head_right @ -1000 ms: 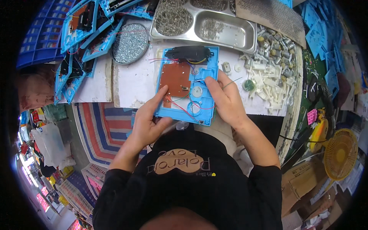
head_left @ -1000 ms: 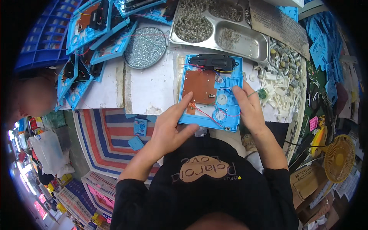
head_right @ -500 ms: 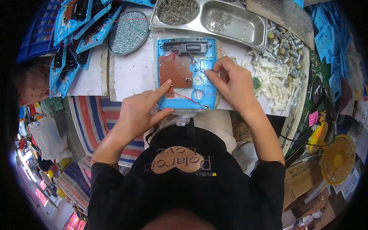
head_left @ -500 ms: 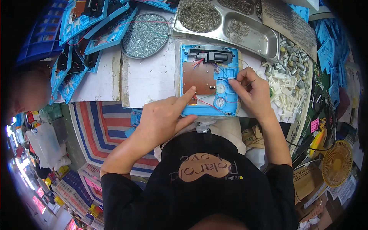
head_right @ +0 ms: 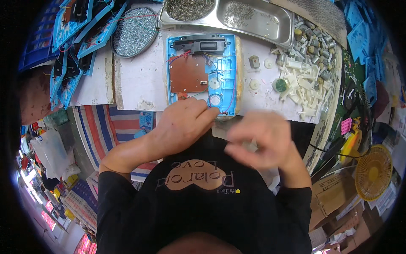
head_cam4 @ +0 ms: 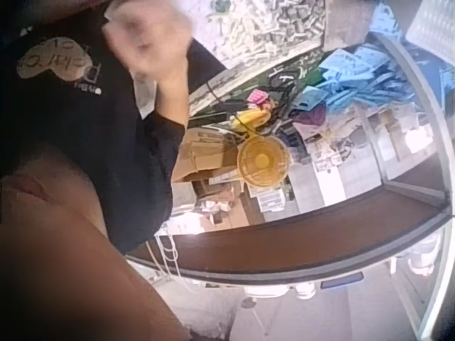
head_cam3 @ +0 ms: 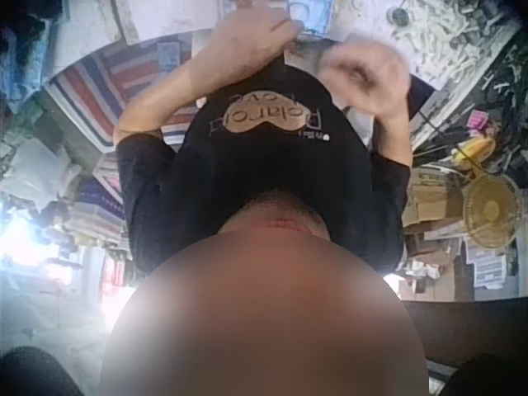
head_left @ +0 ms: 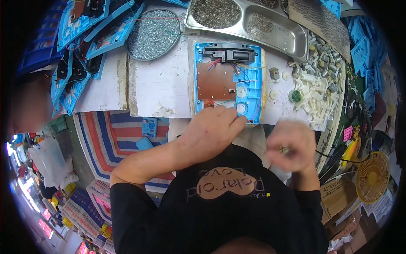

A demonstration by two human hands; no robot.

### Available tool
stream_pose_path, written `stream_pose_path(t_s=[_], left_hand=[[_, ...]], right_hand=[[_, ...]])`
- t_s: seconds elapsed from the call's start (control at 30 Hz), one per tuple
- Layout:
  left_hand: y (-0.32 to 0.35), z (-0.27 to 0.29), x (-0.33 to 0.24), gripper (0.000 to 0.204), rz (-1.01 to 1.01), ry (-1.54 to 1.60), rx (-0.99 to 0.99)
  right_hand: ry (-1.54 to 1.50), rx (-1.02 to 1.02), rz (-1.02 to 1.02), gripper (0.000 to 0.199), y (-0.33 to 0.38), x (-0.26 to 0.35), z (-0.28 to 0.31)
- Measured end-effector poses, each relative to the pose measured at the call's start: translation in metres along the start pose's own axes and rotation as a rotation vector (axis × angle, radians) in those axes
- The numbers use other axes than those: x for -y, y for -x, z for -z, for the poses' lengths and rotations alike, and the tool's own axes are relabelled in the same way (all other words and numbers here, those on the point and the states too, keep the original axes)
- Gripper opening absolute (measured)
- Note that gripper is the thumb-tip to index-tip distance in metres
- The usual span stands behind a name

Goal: Soldering wires to components inside a blue plastic housing and assembling the device using an electric screwdriver.

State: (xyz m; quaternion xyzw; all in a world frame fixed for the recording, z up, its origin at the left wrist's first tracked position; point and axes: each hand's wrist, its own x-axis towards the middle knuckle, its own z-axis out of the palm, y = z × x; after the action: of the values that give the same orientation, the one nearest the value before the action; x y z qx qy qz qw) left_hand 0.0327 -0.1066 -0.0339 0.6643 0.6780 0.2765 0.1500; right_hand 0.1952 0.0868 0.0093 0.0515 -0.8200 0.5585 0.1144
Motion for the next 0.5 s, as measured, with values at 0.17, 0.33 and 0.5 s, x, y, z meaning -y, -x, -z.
stream_pose_path(t_s=[0.17,0.33,0.5], left_hand=[[-0.003,-0.001,0.001,0.030,0.071,0.060,-0.036],[-0.005,0.000,0.002,0.030,0.079,0.084,-0.062],[0.002,-0.001,0.007,0.023,-0.053,0.079,-0.040]], right_hand=[[0.582,0.029,-0.039,0.033,-0.024,-0.022,0.006],[0.688,0.256,0.009,0.027,-0.019,-0.014,0.008],[-0.121,0.601,-0.079,0.033,-0.011,0.045,0.005]])
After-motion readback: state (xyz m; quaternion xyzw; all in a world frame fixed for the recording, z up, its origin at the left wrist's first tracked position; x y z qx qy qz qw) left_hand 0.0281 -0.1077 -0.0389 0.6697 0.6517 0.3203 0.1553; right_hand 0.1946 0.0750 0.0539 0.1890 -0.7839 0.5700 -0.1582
